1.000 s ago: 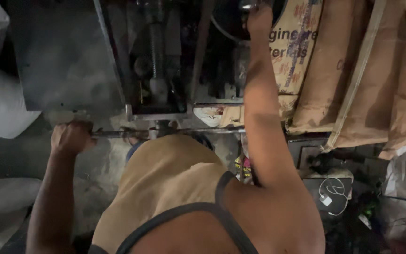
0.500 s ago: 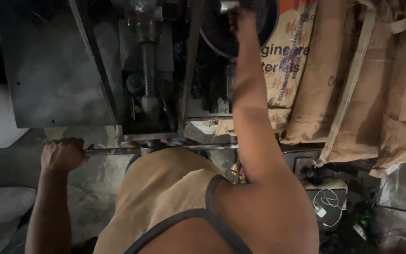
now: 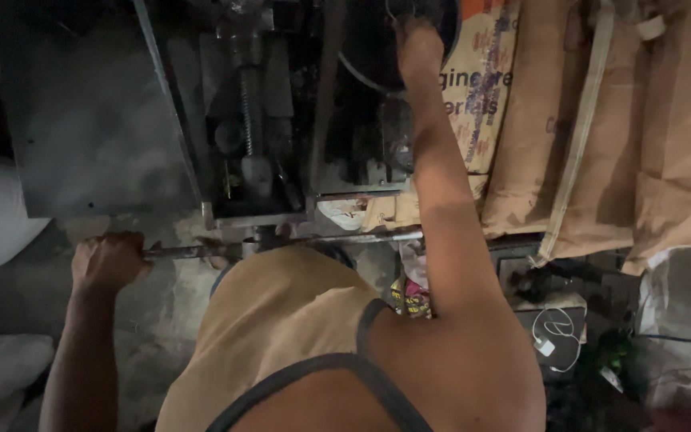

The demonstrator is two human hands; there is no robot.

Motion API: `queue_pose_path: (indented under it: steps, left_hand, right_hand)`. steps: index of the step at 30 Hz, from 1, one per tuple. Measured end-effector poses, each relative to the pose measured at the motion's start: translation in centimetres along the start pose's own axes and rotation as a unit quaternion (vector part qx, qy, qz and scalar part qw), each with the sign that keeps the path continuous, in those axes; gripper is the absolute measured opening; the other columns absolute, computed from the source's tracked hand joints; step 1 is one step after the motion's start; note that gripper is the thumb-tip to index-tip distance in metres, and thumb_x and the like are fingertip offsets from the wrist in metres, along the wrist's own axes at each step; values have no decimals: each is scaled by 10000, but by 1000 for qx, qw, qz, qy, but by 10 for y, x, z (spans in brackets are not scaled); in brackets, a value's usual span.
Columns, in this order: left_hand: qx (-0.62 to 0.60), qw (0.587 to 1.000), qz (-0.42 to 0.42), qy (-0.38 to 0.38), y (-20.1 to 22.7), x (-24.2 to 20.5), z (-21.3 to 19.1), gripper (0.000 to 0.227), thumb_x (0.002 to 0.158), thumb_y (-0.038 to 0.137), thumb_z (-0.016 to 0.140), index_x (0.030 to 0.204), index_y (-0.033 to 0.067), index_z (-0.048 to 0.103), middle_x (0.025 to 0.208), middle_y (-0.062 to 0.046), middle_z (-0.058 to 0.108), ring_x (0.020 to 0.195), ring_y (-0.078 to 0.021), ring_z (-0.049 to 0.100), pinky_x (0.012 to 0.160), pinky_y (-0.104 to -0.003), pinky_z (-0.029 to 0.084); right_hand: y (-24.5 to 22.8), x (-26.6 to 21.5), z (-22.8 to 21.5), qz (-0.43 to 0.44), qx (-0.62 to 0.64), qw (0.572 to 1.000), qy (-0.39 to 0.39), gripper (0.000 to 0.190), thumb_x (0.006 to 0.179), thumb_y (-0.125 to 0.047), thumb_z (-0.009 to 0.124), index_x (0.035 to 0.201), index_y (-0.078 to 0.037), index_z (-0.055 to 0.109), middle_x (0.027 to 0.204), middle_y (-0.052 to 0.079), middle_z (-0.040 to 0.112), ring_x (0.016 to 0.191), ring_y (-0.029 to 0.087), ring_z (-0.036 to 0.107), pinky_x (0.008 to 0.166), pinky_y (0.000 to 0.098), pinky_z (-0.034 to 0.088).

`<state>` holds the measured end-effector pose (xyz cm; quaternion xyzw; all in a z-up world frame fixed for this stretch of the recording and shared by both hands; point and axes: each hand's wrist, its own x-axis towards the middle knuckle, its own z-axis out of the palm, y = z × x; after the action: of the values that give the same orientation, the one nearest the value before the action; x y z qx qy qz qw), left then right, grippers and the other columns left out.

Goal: The person repeatedly places small metal pieces into a manual grinding machine and turns a crank to process them. The person handles each piece individually, feeding it into the hopper and operating the crank with both hands.

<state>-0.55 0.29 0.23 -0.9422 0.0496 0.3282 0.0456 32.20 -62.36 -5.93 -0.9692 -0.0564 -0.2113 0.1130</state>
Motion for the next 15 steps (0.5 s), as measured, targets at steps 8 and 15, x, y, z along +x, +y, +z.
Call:
queue_pose_path:
  steps: [8,15]
  left_hand:
    - [-35,996,-29,-77,7,-9,-29,398,838,504,749,1154,262,768,1222,-66,751,1144,-294,710,983,-447,569]
    - [-11,997,10,-69,2,-6,-25,482,874,527,657,1235,224,762,1302,-51,735,1196,-259,703,997,-411,573]
  right_hand:
    - [-96,1,-143,-103,40,981,162,154,1012,-180,765,1131,-89,729,1165,160,701,1019,369,695,839,460,580]
    - [-165,33,-238,-60,244,933,258,274,975,-123,822,1134,-10,629,1142,160,668,1077,379,649,965,483,528]
